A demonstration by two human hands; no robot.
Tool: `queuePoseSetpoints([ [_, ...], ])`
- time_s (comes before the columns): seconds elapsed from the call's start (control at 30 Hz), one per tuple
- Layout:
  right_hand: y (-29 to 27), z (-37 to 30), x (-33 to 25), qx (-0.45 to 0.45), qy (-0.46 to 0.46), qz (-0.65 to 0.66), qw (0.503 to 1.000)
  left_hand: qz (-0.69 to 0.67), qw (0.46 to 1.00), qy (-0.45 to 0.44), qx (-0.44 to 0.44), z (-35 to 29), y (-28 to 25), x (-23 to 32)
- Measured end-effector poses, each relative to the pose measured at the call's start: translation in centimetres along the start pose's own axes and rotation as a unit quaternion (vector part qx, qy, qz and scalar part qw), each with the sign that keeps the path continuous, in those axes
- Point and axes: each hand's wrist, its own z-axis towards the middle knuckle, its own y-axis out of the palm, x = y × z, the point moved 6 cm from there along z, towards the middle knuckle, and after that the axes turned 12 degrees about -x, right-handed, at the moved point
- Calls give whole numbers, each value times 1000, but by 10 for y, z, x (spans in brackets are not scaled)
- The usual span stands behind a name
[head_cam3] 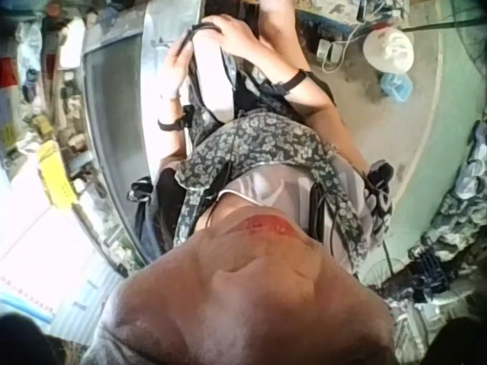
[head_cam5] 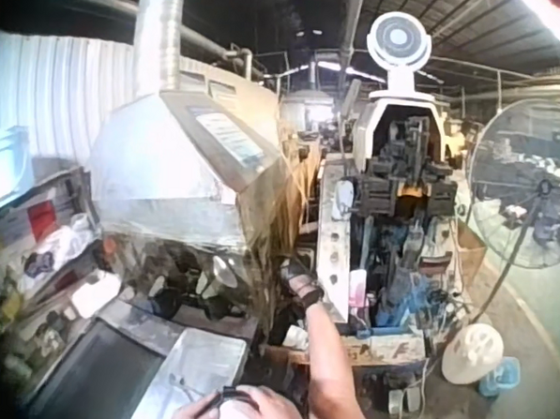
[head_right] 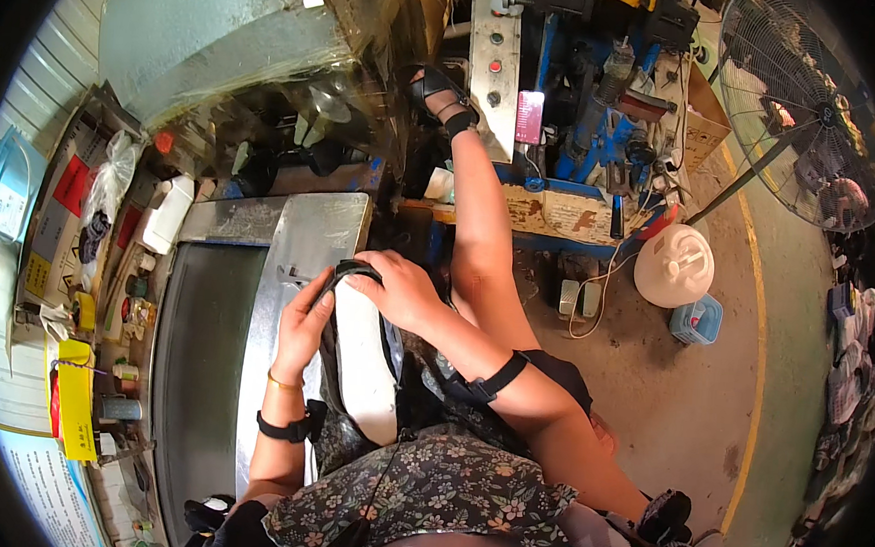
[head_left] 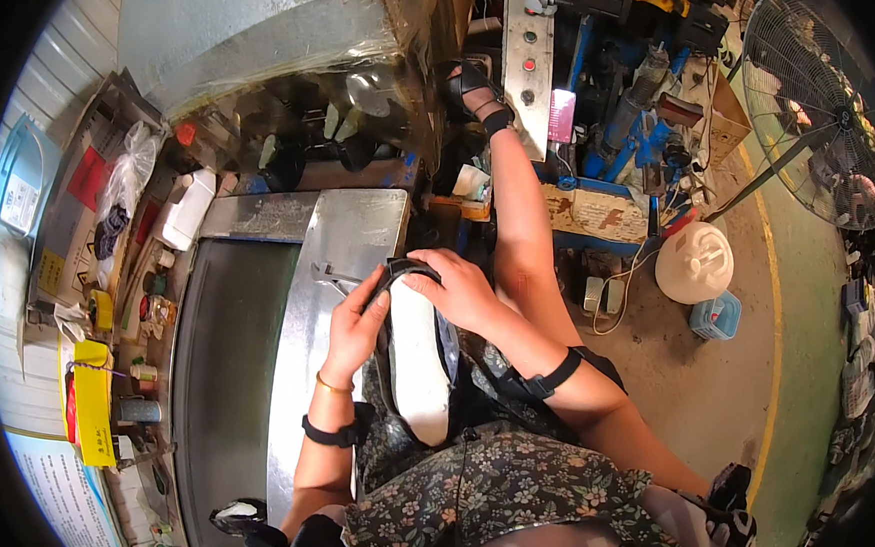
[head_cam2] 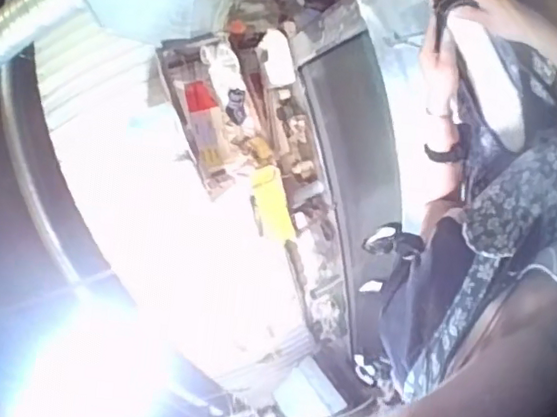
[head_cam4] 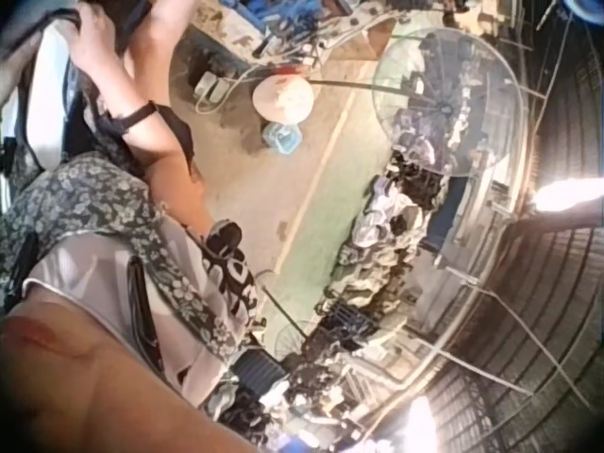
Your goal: Inspecting and preparing shoe components, using a machine to process the upper and sole.
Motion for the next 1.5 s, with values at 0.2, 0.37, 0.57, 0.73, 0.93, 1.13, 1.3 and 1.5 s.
queuePoseSetpoints([
  [0.2, 27, 4, 33, -118, 91, 237, 960, 84, 995, 0, -54, 17, -2, -12],
  [0.37, 22, 15, 38, -124, 104, 274, 948, -155, 979, -94, -92, 32, 19, -22],
  [0.57, 22, -7, 29, -94, 141, 216, 962, -13, 997, -33, -67, 22, 20, -36],
  [0.73, 51, -50, 45, 17, 163, 432, 887, 81, 995, 0, -59, 30, 23, -24],
  [0.93, 43, -86, 48, -48, 222, 437, 871, -39, 997, -47, -55, 40, 10, -19],
  [1.13, 23, -87, 64, -69, 325, 503, 798, -183, 981, -60, 7, -11, 17, -30],
  [1.3, 60, -98, 55, -114, 410, 404, 810, -213, 975, -61, 18, -11, 37, -56],
  [1.5, 35, -61, 10, -171, 199, -158, 952, -84, 995, -49, 37, 9, 32, -64],
])
